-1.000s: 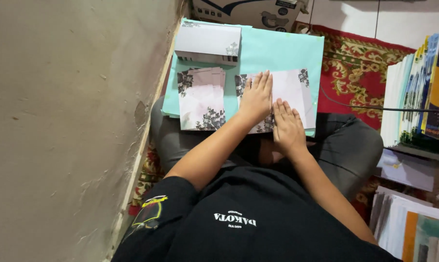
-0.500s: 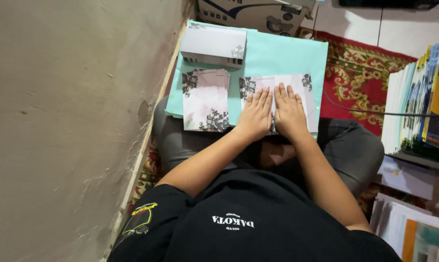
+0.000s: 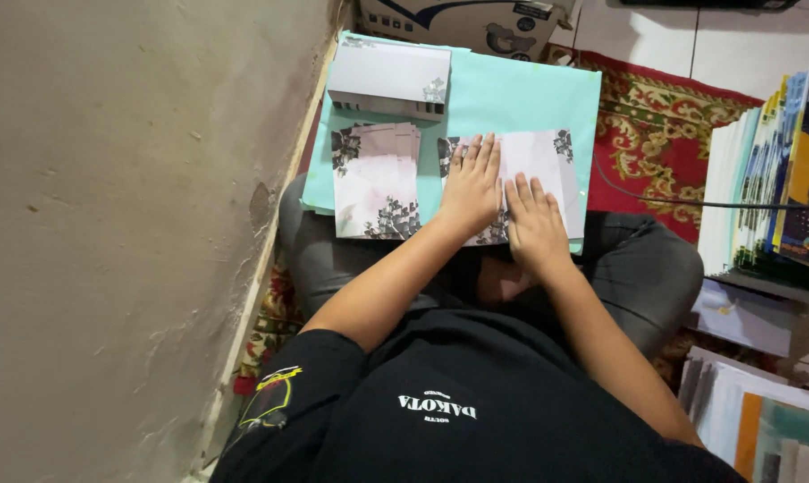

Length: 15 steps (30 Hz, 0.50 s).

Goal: Organizing and placing printed floral cards into a light blue folder while sitting on the floor.

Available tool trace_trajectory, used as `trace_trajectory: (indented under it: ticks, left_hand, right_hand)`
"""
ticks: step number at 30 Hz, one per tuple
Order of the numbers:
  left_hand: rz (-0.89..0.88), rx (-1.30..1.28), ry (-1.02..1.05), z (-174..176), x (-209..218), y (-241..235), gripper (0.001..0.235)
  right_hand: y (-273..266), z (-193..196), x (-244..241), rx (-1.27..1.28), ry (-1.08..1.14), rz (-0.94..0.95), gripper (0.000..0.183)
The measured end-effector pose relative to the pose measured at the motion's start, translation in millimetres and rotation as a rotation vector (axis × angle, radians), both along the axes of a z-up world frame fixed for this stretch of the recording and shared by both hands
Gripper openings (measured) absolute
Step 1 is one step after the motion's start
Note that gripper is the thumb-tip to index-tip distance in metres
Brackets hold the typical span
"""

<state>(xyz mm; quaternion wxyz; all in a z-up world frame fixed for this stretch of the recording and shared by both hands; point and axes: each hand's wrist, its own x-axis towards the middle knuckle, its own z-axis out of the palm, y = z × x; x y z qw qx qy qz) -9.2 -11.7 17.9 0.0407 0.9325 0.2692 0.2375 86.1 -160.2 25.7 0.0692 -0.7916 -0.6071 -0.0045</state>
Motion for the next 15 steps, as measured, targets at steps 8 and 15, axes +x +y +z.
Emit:
trace_trajectory:
  ticks: [8,15]
  left_hand:
    - [-0.066,-0.023,-0.017,-3.2,-19.3,-6.6,0.062]
    - [-0.011,-0.061,-0.054,-1.8,-20.4,-7.3,0.064]
  right_hand:
    - [51.1,3.5,30.5,0.056,0.002,0.115,0.068]
    - [-2.5,-9.4,4.2,0.062,-0.008,0.168,0.083]
